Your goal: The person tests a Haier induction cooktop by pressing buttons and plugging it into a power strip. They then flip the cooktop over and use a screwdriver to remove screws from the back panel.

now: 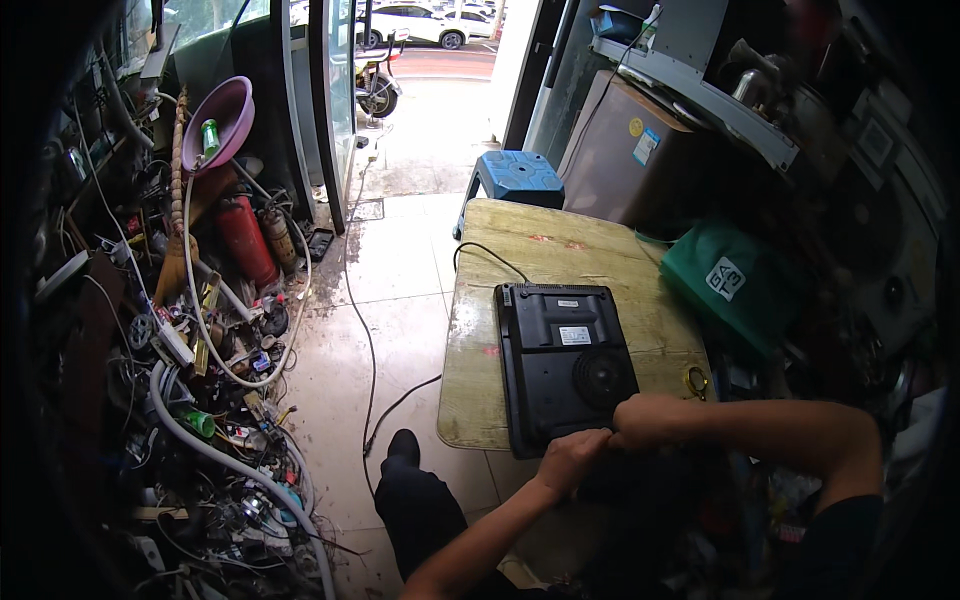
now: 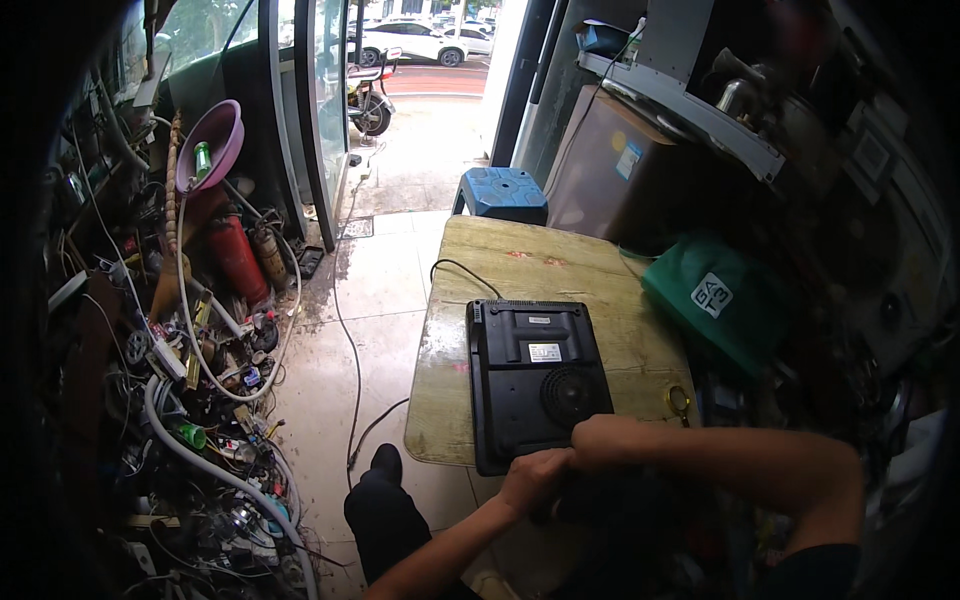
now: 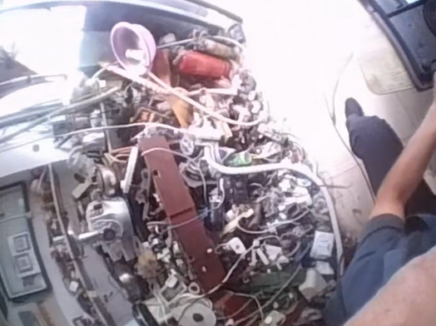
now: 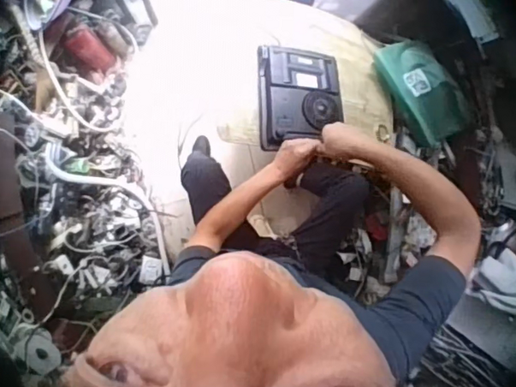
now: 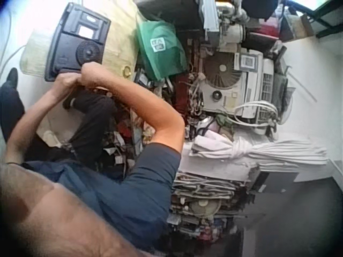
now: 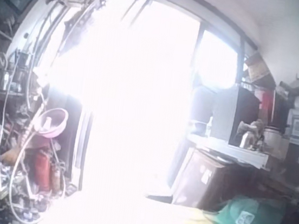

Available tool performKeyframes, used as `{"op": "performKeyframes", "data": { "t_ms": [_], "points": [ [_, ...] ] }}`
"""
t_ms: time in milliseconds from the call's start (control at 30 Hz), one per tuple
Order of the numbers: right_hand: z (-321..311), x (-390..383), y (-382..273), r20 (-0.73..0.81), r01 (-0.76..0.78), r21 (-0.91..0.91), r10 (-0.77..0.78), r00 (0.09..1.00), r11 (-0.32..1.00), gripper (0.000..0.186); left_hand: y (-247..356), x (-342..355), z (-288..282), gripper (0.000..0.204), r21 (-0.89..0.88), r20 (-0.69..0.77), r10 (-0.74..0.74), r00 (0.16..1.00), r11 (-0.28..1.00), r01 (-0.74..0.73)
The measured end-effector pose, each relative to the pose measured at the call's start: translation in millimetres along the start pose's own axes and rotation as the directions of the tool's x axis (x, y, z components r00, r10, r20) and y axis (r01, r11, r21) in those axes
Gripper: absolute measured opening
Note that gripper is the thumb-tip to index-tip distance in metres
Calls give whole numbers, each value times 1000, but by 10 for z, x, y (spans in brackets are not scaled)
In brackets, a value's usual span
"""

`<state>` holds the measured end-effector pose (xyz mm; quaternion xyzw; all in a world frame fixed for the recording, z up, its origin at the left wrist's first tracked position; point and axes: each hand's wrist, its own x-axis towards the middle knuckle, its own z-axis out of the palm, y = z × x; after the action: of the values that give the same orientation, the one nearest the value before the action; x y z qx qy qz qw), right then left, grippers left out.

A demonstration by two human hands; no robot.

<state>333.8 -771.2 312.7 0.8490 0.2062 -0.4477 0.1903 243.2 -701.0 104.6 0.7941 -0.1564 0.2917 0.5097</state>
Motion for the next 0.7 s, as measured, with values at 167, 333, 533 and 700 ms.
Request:
{"op": "performKeyframes", "data": {
  "t_ms": [167, 333, 533, 700],
  "points": [
    [217, -45, 44, -45, 327, -681, -484, 874, 655, 16, -51, -26, 45, 13, 30, 8, 20, 1000, 999, -20],
    [227, -155, 128, -307, 280, -311, -375, 875, 908, 33, -9, 24, 21, 8, 32, 27, 13, 1000, 999, -13],
    [158, -327, 160, -380, 91, -160, -147, 913, 983, 42, 17, 54, 2, 5, 56, 45, -37, 998, 998, 35],
    [353, -160, 315, -585, 378, -229, -437, 683, 897, 27, -55, 25, 48, 6, 58, 11, -41, 999, 997, 40]
  ]
}}
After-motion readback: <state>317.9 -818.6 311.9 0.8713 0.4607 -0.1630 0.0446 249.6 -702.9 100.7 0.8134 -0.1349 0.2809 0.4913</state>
